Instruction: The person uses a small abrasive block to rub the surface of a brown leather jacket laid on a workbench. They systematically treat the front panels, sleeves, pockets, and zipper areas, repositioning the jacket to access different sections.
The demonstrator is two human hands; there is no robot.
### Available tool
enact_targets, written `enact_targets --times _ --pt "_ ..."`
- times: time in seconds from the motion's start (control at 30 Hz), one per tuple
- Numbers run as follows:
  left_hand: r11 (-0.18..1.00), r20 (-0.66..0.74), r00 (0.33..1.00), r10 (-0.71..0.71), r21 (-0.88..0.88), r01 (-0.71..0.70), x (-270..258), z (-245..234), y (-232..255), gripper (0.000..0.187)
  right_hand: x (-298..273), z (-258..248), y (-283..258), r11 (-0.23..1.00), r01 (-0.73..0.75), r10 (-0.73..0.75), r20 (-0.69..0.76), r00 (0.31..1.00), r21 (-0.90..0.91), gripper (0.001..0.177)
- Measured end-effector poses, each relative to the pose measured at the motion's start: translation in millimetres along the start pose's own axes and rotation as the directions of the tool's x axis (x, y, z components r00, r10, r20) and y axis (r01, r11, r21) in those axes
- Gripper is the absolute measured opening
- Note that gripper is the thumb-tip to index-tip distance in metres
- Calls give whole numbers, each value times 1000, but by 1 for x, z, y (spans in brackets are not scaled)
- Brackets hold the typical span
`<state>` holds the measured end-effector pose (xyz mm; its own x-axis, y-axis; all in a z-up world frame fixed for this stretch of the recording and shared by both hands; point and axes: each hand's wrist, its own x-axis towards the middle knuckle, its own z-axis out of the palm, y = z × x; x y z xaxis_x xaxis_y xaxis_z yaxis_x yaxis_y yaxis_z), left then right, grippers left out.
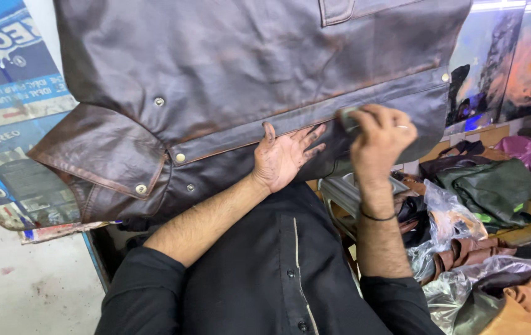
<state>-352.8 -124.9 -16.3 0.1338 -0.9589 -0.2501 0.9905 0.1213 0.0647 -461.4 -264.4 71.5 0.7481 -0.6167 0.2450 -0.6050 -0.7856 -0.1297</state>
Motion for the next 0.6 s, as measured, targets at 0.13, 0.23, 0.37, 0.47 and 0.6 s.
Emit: enact_targets --times 0.13,0.23,0.37,0.47,0.6 --pt "1000 -16 1000 -18 16 18 11 0 -13 124 5 -10 4 977 73 -72 -9 997 199 34" --pt "1000 -19 1000 -1 -8 0 18 3 -19 125 7 -15 12 959 175 -188 37 982 221 28" --pt "998 -9 1000 29 55 -28 22 8 -23 125 5 -7 29 991 -34 28 48 998 128 33" --pt "999 -11 1000 27 34 -26 30 15 -29 126 2 -5 48 978 64 -69 18 997 199 29" --pt "998 -30 998 54 19 -54 42 23 -38 129 12 -7 69 958 131 -158 88 983 256 32"
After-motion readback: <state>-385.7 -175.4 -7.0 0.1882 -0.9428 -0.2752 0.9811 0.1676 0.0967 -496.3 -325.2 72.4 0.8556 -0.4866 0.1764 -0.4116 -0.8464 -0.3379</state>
